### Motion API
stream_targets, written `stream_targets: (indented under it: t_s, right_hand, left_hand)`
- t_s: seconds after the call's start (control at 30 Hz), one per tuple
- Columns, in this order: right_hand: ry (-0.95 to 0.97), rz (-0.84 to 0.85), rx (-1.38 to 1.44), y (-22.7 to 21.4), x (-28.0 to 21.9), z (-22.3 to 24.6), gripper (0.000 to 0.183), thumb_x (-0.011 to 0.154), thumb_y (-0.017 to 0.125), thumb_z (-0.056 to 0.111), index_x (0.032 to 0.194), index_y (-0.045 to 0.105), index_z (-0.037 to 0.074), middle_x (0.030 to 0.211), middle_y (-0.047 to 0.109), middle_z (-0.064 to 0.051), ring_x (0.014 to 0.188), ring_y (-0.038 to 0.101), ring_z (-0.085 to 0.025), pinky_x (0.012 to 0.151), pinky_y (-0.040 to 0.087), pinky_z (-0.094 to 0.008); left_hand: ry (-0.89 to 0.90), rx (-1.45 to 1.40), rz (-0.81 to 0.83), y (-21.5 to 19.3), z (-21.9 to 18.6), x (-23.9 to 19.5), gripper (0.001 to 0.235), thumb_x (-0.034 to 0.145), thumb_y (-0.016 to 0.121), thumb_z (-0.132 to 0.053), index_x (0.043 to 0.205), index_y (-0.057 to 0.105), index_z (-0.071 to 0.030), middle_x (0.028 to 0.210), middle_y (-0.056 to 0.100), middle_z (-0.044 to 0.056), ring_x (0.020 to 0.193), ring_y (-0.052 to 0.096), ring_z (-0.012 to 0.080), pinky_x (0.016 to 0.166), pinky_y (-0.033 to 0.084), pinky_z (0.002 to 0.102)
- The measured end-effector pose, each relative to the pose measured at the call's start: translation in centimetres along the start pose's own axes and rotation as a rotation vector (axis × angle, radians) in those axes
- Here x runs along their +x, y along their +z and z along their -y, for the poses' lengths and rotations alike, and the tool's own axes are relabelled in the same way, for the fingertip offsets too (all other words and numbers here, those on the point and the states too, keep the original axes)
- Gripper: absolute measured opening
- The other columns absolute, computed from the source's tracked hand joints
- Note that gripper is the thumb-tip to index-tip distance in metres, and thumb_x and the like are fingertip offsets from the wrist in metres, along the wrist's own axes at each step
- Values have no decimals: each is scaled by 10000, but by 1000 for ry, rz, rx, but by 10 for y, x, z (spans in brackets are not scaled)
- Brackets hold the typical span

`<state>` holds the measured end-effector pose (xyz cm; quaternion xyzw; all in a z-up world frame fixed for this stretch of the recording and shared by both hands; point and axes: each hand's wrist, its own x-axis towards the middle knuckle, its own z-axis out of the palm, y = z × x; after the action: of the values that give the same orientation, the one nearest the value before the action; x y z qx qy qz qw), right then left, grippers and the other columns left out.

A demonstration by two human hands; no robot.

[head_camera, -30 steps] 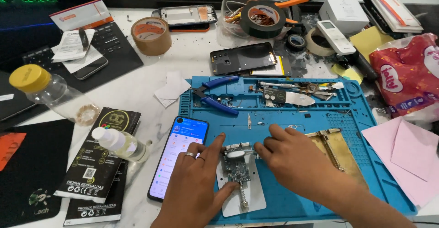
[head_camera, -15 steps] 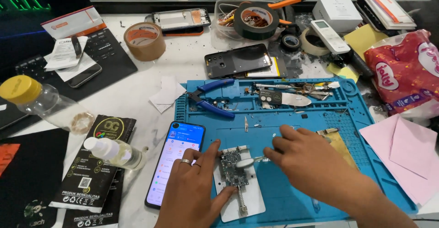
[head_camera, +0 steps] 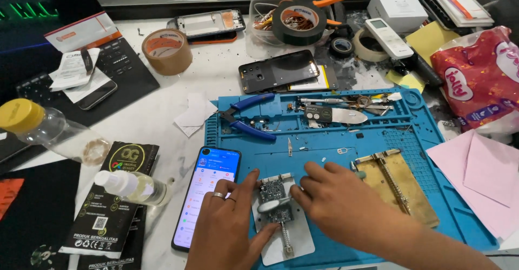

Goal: The person cleans a small circuit board mounted on a blue work mat using a cotton swab. They repeatedly wipe the surface of the board and its components while occasionally interacting with a smartphone placed nearby.

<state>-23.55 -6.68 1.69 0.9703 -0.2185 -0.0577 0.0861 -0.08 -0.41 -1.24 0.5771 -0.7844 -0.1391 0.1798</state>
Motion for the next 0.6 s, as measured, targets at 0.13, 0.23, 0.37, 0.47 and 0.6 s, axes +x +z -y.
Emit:
stream_targets:
  t_s: [0.13, 0.23, 0.37, 0.47, 0.6]
  right_hand:
    - [36, 50, 17, -9, -16, -17, 363, 928, 667, 252, 1233, 643, 58, 898, 659, -124, 941, 521, -352, 665, 465, -491]
    - [187, 324, 60, -18, -17, -28, 338, 968, 599, 209, 1298, 604, 135, 949, 677, -69, 942, 493, -321, 697, 487, -515]
    - [70, 136, 29, -2, -6, -13, 287, 946, 652, 243, 1164, 638, 57, 873, 690, -107, 915, 516, -323, 650, 460, -477]
    - [59, 76, 4, -3, -13, -16, 290, 955, 635, 258, 1172, 628, 65, 862, 663, -97, 913, 498, -327, 651, 450, -486]
    - [101, 50, -20, -12, -15, -20, 362, 934, 647, 255, 1253, 632, 87, 962, 672, -113, 976, 530, -339, 712, 496, -498]
  left_hand:
    - [-33, 4, 19, 1, 2, 1, 1032, 775, 839, -536, 1554, 320, -102, 1209, 675, 71, 1110, 482, 339, 858, 440, 466]
    - [-31, 19, 53, -1, 1, 1, 1009, 807, 816, -540, 1555, 309, -92, 1227, 667, 77, 1122, 472, 354, 822, 430, 470]
    - [-24, -9, 31, 0, 1, 1, 986, 788, 825, -513, 1536, 336, -97, 1179, 692, 76, 1107, 479, 338, 833, 437, 458]
    - [-20, -6, 14, 2, 2, 1, 970, 797, 817, -524, 1528, 350, -91, 1163, 693, 76, 1093, 485, 340, 818, 441, 462]
    - [-41, 6, 61, 0, 0, -1, 949, 842, 783, -549, 1543, 342, -86, 1182, 648, 127, 1143, 460, 370, 846, 415, 494]
